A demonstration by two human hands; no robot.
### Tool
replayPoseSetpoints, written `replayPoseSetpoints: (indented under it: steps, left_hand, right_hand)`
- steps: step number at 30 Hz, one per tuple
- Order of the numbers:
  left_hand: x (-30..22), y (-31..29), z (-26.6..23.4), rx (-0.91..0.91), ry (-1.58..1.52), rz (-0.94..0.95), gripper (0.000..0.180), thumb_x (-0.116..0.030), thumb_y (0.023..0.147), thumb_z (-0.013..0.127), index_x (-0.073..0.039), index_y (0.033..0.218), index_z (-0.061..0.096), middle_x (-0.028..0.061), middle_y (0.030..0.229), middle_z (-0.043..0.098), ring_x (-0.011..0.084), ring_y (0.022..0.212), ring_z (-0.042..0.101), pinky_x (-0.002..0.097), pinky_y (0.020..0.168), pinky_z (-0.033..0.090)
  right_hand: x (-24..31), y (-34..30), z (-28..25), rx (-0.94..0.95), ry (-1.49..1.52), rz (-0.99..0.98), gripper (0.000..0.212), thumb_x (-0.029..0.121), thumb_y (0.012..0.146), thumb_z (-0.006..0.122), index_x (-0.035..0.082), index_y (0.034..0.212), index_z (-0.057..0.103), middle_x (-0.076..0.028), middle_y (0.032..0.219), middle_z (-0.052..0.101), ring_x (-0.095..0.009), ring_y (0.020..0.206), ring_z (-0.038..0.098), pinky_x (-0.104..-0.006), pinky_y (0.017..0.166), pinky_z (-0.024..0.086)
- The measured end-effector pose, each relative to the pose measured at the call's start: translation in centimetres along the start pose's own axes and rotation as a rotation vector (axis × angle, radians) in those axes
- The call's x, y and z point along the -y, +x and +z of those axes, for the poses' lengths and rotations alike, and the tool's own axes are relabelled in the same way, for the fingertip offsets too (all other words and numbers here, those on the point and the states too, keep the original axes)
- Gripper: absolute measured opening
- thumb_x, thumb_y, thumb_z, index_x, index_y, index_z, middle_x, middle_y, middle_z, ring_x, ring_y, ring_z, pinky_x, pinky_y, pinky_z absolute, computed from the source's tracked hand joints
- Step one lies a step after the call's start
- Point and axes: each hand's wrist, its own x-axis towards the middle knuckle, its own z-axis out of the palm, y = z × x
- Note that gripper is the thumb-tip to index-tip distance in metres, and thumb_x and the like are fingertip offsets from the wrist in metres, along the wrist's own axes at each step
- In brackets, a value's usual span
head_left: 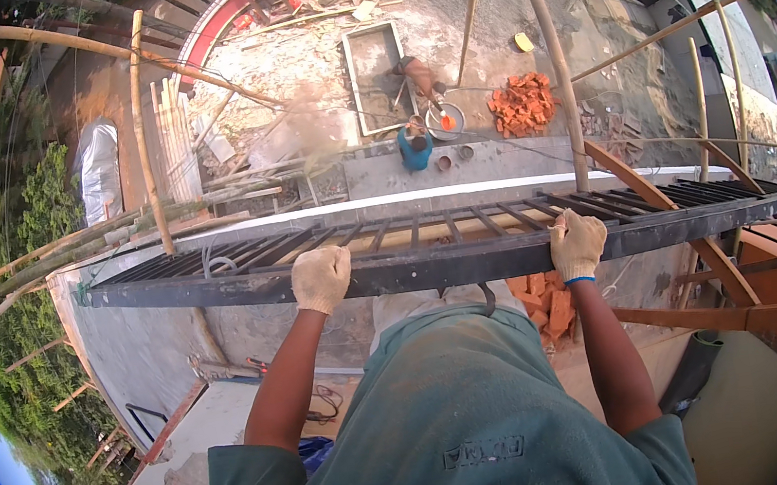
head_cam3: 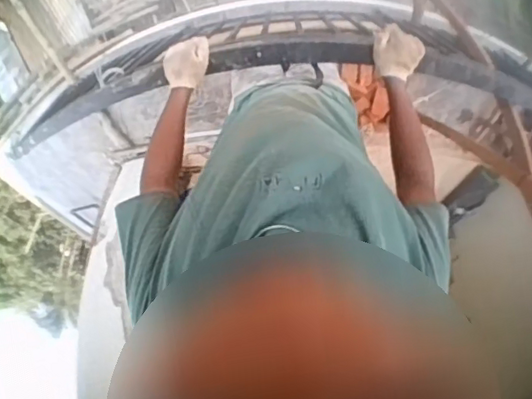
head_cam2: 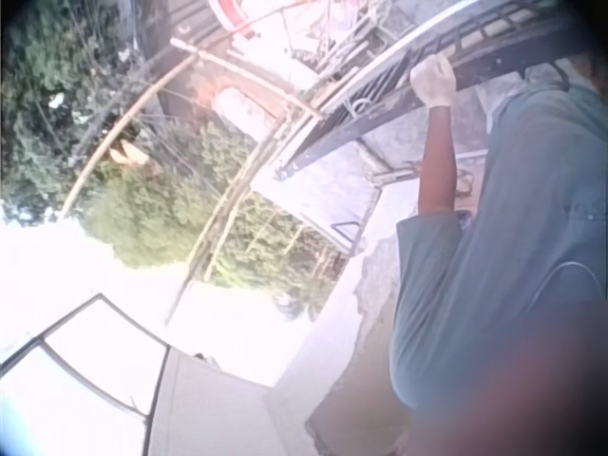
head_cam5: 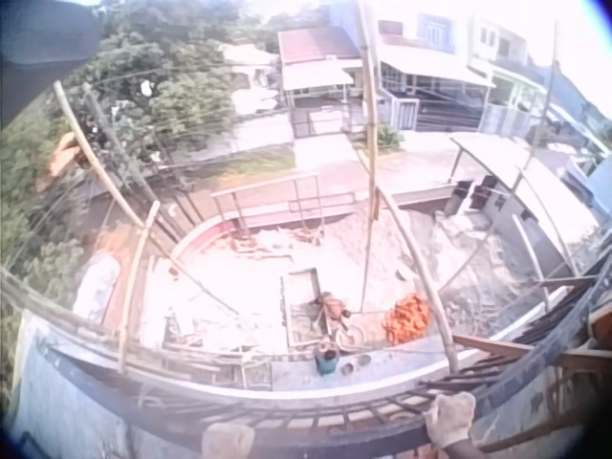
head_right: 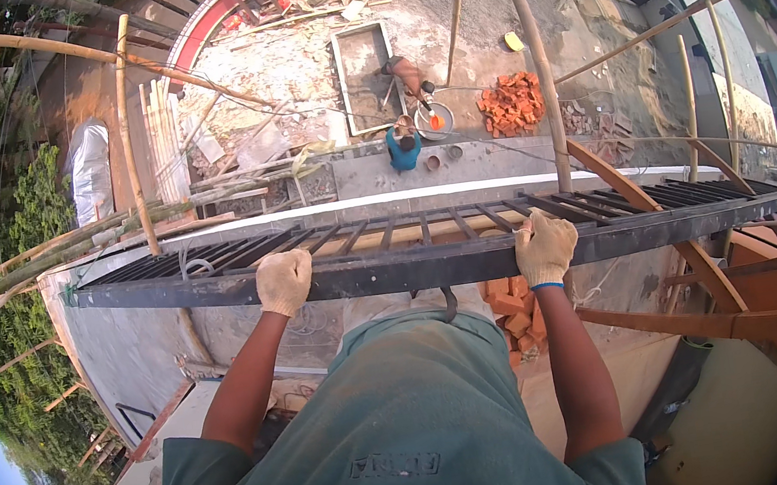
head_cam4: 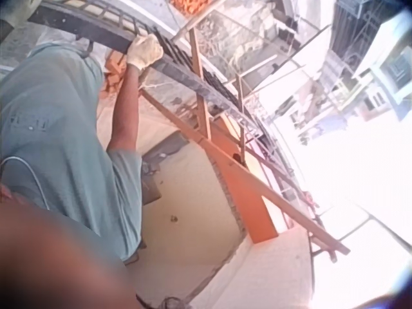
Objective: The person lowers buckets filled with construction debris from a balcony using a rope. They attach the buckets to the rope, lower them to the ground, and then retrieve empty buckets.
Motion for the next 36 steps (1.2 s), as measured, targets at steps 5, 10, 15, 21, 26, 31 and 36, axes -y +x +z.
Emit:
replayPoseSetpoints:
  steps: [5, 10, 15, 21, 26, 31, 36]
  left_hand:
    - [0.24, -0.10, 0.29, 0.007, 0.037, 0.013, 0.033, -0.026, 0.094, 0.061, -0.006, 0.069, 0.070, 0.0185, 0.069, 0.067, 0.0401, 0.069, 0.066, 0.0513, 0.066, 0.050]
    - [0.35, -0.20, 0.31, 0.020, 0.033, -0.008, 0.032, -0.027, 0.095, 0.060, -0.007, 0.072, 0.072, 0.0178, 0.071, 0.068, 0.0398, 0.071, 0.067, 0.0503, 0.068, 0.050]
    - [0.52, -0.26, 0.43, 0.009, 0.042, 0.003, 0.032, -0.027, 0.095, 0.059, -0.008, 0.074, 0.073, 0.0174, 0.072, 0.068, 0.0398, 0.071, 0.067, 0.0502, 0.067, 0.050]
    - [0.43, -0.13, 0.30, 0.016, 0.026, 0.030, 0.033, -0.026, 0.095, 0.058, -0.008, 0.072, 0.071, 0.0177, 0.071, 0.067, 0.0401, 0.069, 0.067, 0.0501, 0.065, 0.050]
    - [0.25, -0.17, 0.24, 0.019, 0.041, 0.016, 0.033, -0.026, 0.096, 0.058, -0.007, 0.071, 0.070, 0.0178, 0.071, 0.067, 0.0399, 0.069, 0.067, 0.0500, 0.065, 0.051]
    - [0.50, -0.15, 0.34, 0.013, 0.049, 0.023, 0.033, -0.027, 0.096, 0.059, -0.007, 0.072, 0.070, 0.0177, 0.072, 0.067, 0.0398, 0.070, 0.067, 0.0500, 0.066, 0.051]
    - [0.61, -0.31, 0.46, -0.001, 0.040, 0.015, 0.033, -0.027, 0.096, 0.059, -0.007, 0.072, 0.070, 0.0176, 0.071, 0.068, 0.0395, 0.071, 0.067, 0.0506, 0.068, 0.051]
  right_hand:
    - [0.25, 0.09, -0.45, 0.022, -0.008, 0.009, 0.022, 0.025, 0.089, 0.061, 0.011, 0.101, 0.072, -0.009, 0.090, 0.073, -0.030, 0.093, 0.066, -0.0453, 0.099, 0.044]
    - [0.57, 0.33, -0.38, -0.027, 0.006, -0.020, 0.017, 0.023, 0.089, 0.060, 0.009, 0.082, 0.065, -0.011, 0.085, 0.070, -0.033, 0.087, 0.065, -0.0463, 0.091, 0.045]
    - [0.69, 0.13, -0.45, -0.078, 0.007, -0.025, 0.017, 0.023, 0.089, 0.061, 0.009, 0.081, 0.064, -0.010, 0.083, 0.069, -0.034, 0.085, 0.064, -0.0467, 0.088, 0.045]
    - [0.74, 0.12, -0.56, -0.065, -0.010, -0.006, 0.017, 0.023, 0.090, 0.061, 0.009, 0.080, 0.064, -0.010, 0.079, 0.069, -0.033, 0.084, 0.064, -0.0467, 0.090, 0.045]
    - [0.45, 0.13, -0.02, -0.147, 0.028, -0.046, 0.023, 0.025, 0.092, 0.063, 0.009, 0.076, 0.060, -0.013, 0.071, 0.062, -0.035, 0.080, 0.062, -0.0477, 0.085, 0.044]
    - [0.50, 0.10, 0.00, -0.121, 0.028, -0.027, 0.023, 0.026, 0.093, 0.062, 0.009, 0.078, 0.063, -0.013, 0.074, 0.064, -0.035, 0.082, 0.063, -0.0473, 0.087, 0.044]
    - [0.65, 0.05, -0.22, -0.102, 0.019, -0.019, 0.023, 0.027, 0.093, 0.062, 0.009, 0.079, 0.063, -0.013, 0.074, 0.064, -0.034, 0.083, 0.064, -0.0469, 0.087, 0.044]
